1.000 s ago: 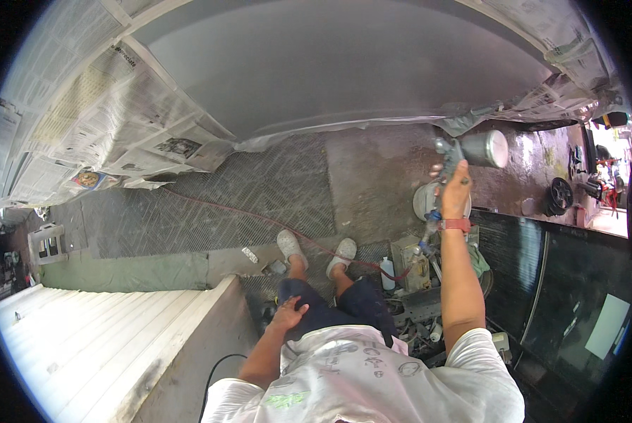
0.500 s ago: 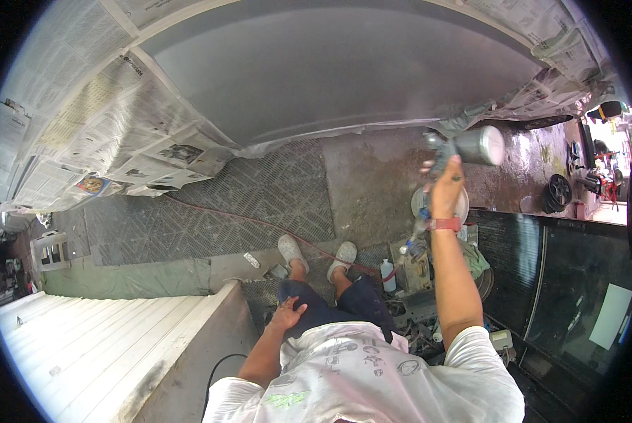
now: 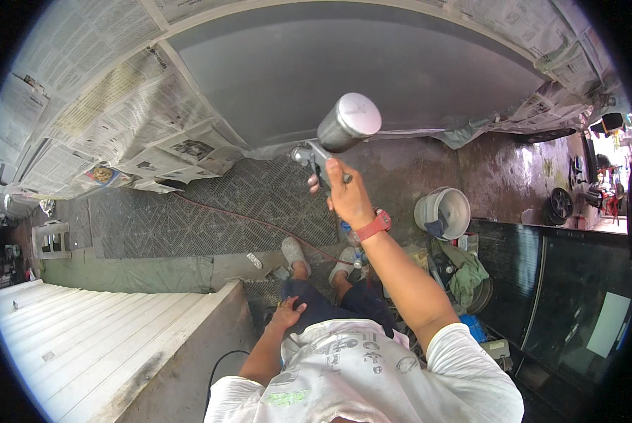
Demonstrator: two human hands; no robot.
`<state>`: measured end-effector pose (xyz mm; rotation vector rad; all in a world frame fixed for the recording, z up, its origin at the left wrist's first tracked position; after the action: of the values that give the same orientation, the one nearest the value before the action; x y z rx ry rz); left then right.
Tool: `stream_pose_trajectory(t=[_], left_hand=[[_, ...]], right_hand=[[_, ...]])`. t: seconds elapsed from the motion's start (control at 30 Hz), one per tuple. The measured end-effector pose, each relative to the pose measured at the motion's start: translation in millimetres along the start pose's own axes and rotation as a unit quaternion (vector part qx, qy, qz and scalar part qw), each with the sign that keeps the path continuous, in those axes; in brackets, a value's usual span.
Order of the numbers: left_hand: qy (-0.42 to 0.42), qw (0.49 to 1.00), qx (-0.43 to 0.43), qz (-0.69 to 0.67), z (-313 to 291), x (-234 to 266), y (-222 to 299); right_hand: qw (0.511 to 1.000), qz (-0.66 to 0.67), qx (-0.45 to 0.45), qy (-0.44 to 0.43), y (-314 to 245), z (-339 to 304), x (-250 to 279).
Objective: The person sits on the floor and uses a spray gun to apply paint to a car bumper. They move around the bumper to cover different areas, then stand up and walk to a white door, opening it to reveal a dark interior.
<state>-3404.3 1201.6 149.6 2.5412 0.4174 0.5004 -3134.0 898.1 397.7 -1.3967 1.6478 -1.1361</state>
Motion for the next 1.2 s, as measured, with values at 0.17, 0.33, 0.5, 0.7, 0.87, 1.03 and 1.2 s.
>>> stream_pose_trajectory(t=[0.17, 0.33, 0.5, 0.7, 0.87, 1.03, 1.2], left_hand=[[-0.007, 1.000, 0.007, 0.007, 2.0, -5.9, -3.6], [-0.010, 1.000, 0.017, -0.016, -1.9, 0.2, 8.5], [-0.005, 1.000, 0.012, -0.022, 0.5, 0.2, 9.0], [-0.009, 1.000, 0.014, -0.010, 3.3, -3.1, 4.8], [-0.005, 1.000, 0.005, -0.006, 2.3, -3.8, 10.7], [0.004, 1.000, 0.007, -0.003, -1.2, 1.4, 22.6], [0.023, 1.000, 0.012, 0.006, -6.0, 5.5, 27.2]], right_hand=[[0.996, 0.022, -0.009, 0.092, -14.1, 2.8, 55.3], [0.977, 0.022, 0.006, 0.214, -8.9, -6.6, 149.4], [0.943, 0.032, 0.011, 0.331, 5.2, -28.1, 249.1], [0.869, 0.040, 0.027, 0.493, 20.9, -62.0, 305.4], [0.872, -0.034, -0.016, 0.487, 89.3, -80.5, 285.4], [0.965, -0.065, -0.010, 0.253, 127.4, -65.7, 152.4], [0.993, -0.105, 0.028, 0.055, 153.8, -33.0, 27.9]])
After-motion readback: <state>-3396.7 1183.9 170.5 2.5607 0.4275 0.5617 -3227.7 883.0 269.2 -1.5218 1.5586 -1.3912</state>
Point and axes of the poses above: each hand's wrist, its own z-axis towards the middle knuckle, its own x-axis out of the back of the hand, y = z × x, the point moved 4 cm from there along z, towards the middle knuckle, and after that the axes turned 13 degrees about -x, right-handed, at the moved point
